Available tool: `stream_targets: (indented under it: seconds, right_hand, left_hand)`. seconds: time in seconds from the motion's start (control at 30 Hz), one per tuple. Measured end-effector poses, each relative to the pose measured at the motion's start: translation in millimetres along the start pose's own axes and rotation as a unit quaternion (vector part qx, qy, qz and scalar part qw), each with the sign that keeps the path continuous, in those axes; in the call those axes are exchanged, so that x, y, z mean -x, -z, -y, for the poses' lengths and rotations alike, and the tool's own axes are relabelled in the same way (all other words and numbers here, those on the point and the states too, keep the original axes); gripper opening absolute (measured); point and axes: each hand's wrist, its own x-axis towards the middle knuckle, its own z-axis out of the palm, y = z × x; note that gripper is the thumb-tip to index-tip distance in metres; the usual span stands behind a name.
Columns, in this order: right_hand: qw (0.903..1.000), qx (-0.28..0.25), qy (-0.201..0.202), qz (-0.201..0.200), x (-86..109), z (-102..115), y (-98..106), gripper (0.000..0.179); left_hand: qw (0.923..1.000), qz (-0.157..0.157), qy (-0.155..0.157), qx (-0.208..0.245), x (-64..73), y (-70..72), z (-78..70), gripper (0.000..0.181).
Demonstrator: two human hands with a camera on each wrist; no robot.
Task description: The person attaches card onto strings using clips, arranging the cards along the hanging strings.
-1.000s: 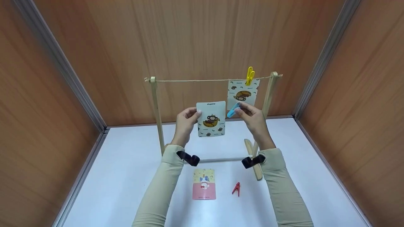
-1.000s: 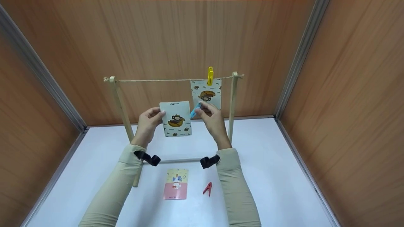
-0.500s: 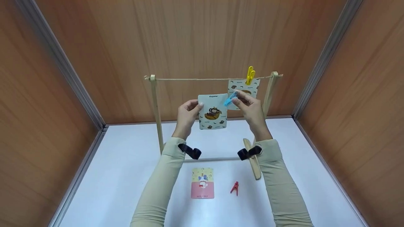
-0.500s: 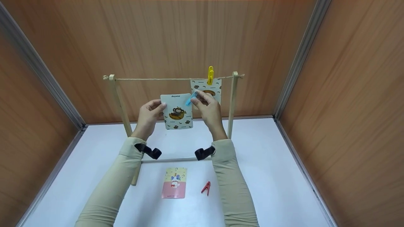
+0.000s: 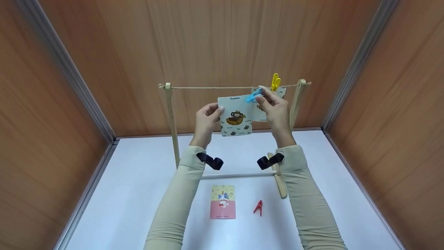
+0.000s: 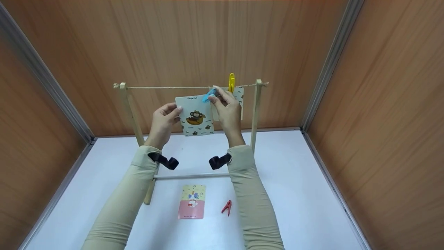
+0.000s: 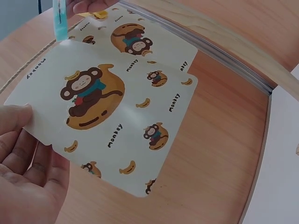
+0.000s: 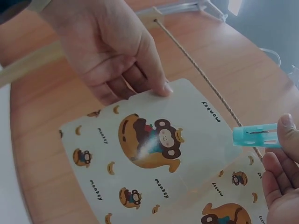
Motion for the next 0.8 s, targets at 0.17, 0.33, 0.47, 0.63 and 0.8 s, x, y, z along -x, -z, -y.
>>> stream_targets:
  seconds: [0.17,0.33,0.47,0.63,0.8]
  right_hand:
    - [0.9998,0.011,0.013,-0.008,-4.6,6,-4,0.043]
    - [0.9995,0.016,0.022,-0.015,-9.2,10,-6,0.043]
    - [0.9994,0.005,0.029,-0.019,-12.2,12,-7,0.041]
    - [0.9994,0.007,0.027,-0.022,-13.9,14,-9,0.040]
    - [0.9989,-0.001,0.040,-0.022,-16.3,15,-12,0.040]
  left_hand:
    - [0.9999,-0.011,-0.007,0.008,-4.1,-2.2,-4.1,0.023]
    - [0.9999,-0.013,-0.008,0.006,-6.5,-5.0,-8.1,0.023]
    - [0.9999,-0.009,-0.011,0.002,-7.6,-6.2,-10.5,0.023]
    - [0.9999,-0.005,-0.015,-0.007,-9.3,-6.8,-14.4,0.023]
    - [0.9998,-0.004,-0.015,-0.016,-11.3,-7.5,-17.4,0.024]
